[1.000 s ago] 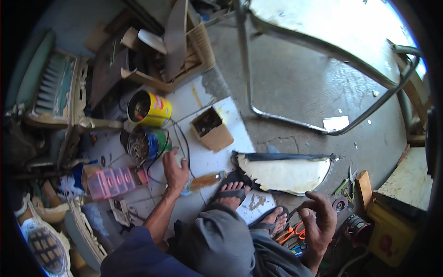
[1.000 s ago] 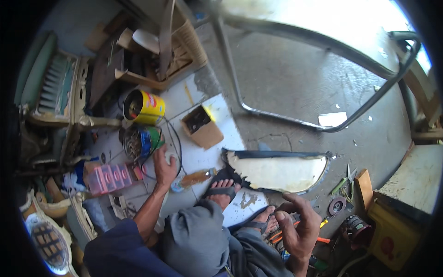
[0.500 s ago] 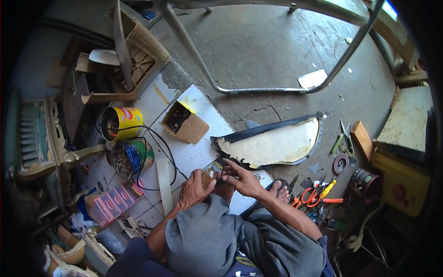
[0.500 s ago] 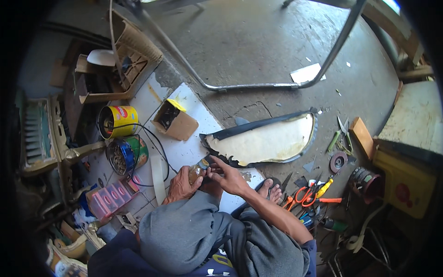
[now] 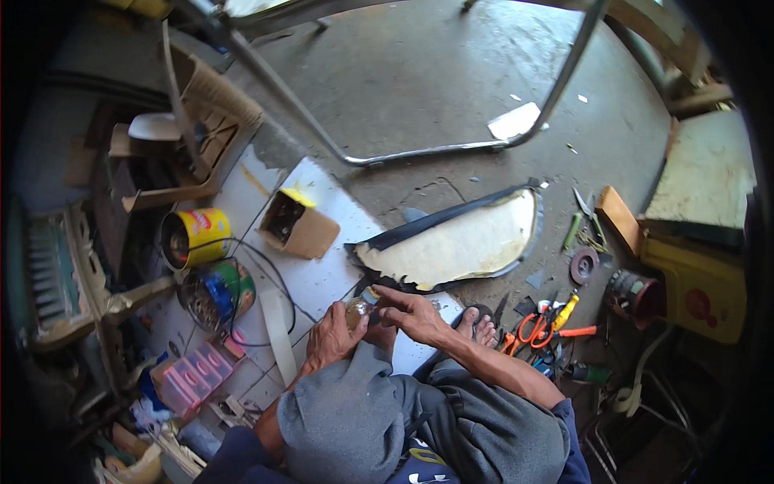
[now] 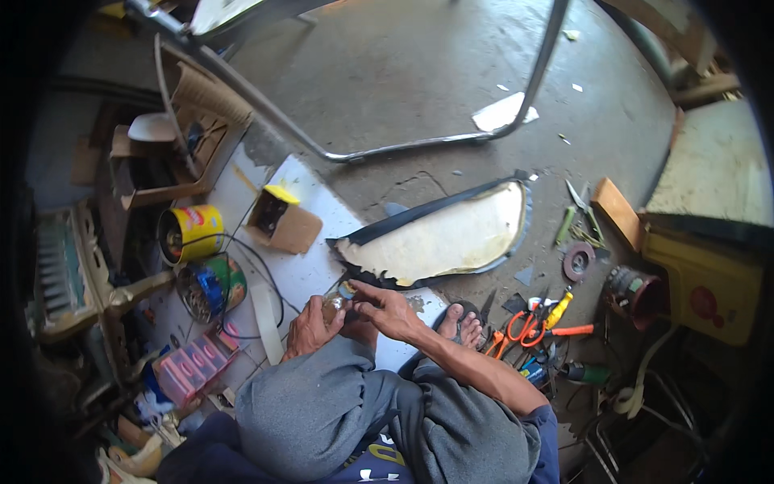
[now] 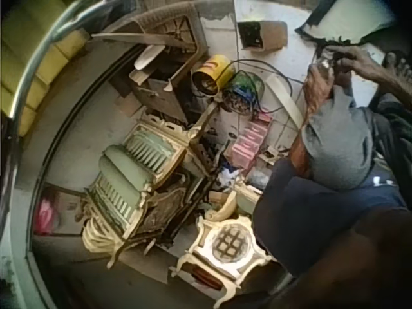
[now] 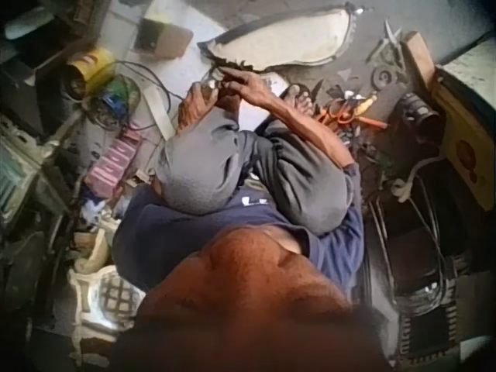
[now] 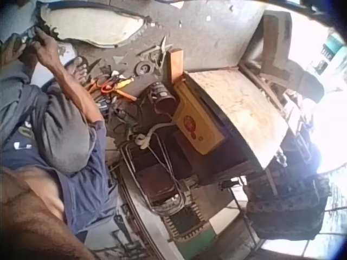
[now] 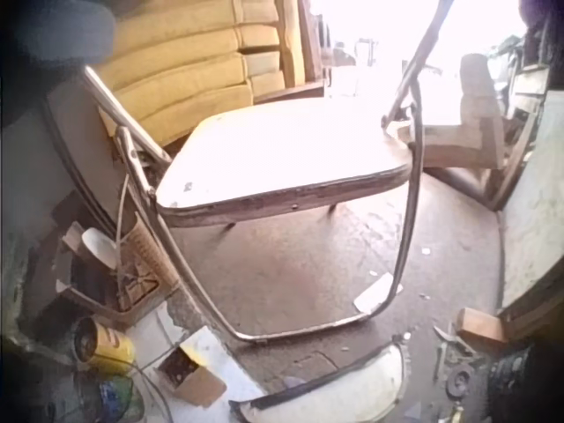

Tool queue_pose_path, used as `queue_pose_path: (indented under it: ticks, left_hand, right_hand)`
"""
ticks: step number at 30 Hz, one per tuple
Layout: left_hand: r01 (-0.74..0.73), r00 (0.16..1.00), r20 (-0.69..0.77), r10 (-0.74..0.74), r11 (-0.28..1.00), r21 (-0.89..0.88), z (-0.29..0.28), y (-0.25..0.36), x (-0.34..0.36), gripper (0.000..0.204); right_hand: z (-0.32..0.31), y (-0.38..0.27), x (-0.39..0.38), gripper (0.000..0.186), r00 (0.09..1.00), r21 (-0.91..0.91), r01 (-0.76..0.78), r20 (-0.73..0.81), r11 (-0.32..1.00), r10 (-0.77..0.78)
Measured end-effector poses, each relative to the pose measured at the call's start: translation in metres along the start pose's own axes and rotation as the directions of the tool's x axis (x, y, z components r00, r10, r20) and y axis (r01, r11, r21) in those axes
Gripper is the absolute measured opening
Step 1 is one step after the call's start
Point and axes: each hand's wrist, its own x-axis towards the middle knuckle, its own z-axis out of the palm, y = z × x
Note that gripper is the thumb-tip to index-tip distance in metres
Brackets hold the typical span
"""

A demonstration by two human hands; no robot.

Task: The person unscrews the padded back from a metal chair frame using a screwdriver, then removes the staples and old vinyl covering from the foam and wooden backing by hand and with a tool.

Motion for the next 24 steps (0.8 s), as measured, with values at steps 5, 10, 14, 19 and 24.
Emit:
queue_pose_path:
  ticks: [5, 10, 14, 19, 24]
  left_hand:
    - [0.214, 0.974, 0.042, -0.221, 0.967, 0.139, -0.002, 0.003, 0.018, 0.051]
    - [-0.168, 0.986, -0.035, 0.165, 0.981, -0.100, -0.016, 0.028, 0.036, 0.043]
    - [-0.469, 0.876, 0.089, 0.474, 0.880, -0.073, 0.001, 0.086, 0.079, 0.059]
    - [-0.538, 0.826, 0.251, 0.505, 0.839, 0.083, 0.031, 0.137, 0.105, 0.068]
    - [-0.450, 0.862, 0.299, 0.410, 0.890, 0.075, 0.045, 0.138, 0.111, 0.077]
  right_hand:
    - [-0.027, -0.001, -0.028, 0.038, 0.986, 0.341, 0.140, 0.036, 0.930, -0.161]
    - [-0.168, 0.004, -0.062, 0.039, 0.470, -0.671, 0.161, -0.592, 0.724, -0.654]
    - [-0.257, 0.006, -0.060, 0.042, 0.382, -0.822, -0.385, -0.555, 0.418, -0.739]
    - [-0.291, 0.010, -0.037, 0.045, 0.510, -0.859, -0.444, -0.477, 0.256, -0.716]
    - [-0.298, 0.018, -0.043, 0.046, 0.565, -0.871, -0.479, -0.402, 0.110, -0.721]
